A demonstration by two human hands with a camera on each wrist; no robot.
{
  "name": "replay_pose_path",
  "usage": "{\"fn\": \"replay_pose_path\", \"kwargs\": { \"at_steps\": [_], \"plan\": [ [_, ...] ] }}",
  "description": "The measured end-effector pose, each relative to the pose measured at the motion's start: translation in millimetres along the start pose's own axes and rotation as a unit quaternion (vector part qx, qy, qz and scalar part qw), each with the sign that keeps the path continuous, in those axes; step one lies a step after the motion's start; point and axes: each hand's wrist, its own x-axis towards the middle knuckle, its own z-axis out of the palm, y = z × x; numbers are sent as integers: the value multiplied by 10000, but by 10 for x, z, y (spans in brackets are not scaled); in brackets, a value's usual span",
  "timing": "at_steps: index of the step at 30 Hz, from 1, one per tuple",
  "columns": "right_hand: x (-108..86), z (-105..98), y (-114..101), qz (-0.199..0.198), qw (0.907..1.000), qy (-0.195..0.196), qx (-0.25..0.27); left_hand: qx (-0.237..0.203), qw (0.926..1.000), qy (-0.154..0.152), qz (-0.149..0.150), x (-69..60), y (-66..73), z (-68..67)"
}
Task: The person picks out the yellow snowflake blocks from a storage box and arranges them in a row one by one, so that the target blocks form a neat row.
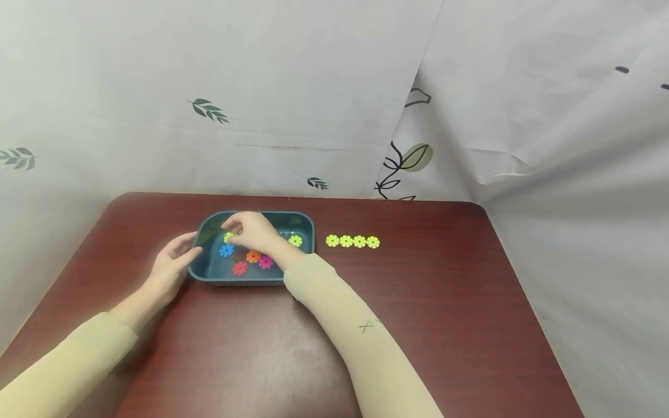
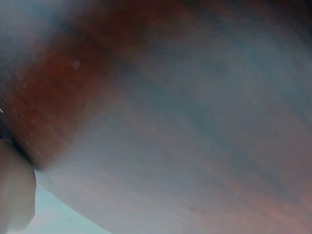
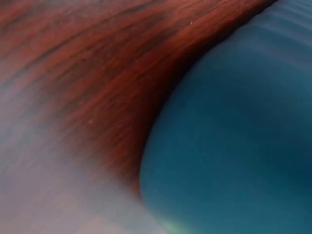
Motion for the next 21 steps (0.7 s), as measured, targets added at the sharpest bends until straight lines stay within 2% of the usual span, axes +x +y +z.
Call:
{"fn": "replay_pose_path", "kwargs": {
  "at_steps": [12,21],
  "plan": [
    [44,74,57,14,9976,-271,-630,-8,9999,-13,122,6,-12,7],
    [80,109,135,-133,9921,-258,-1219,175,9998,8,14,-6,1,3]
  ]
}}
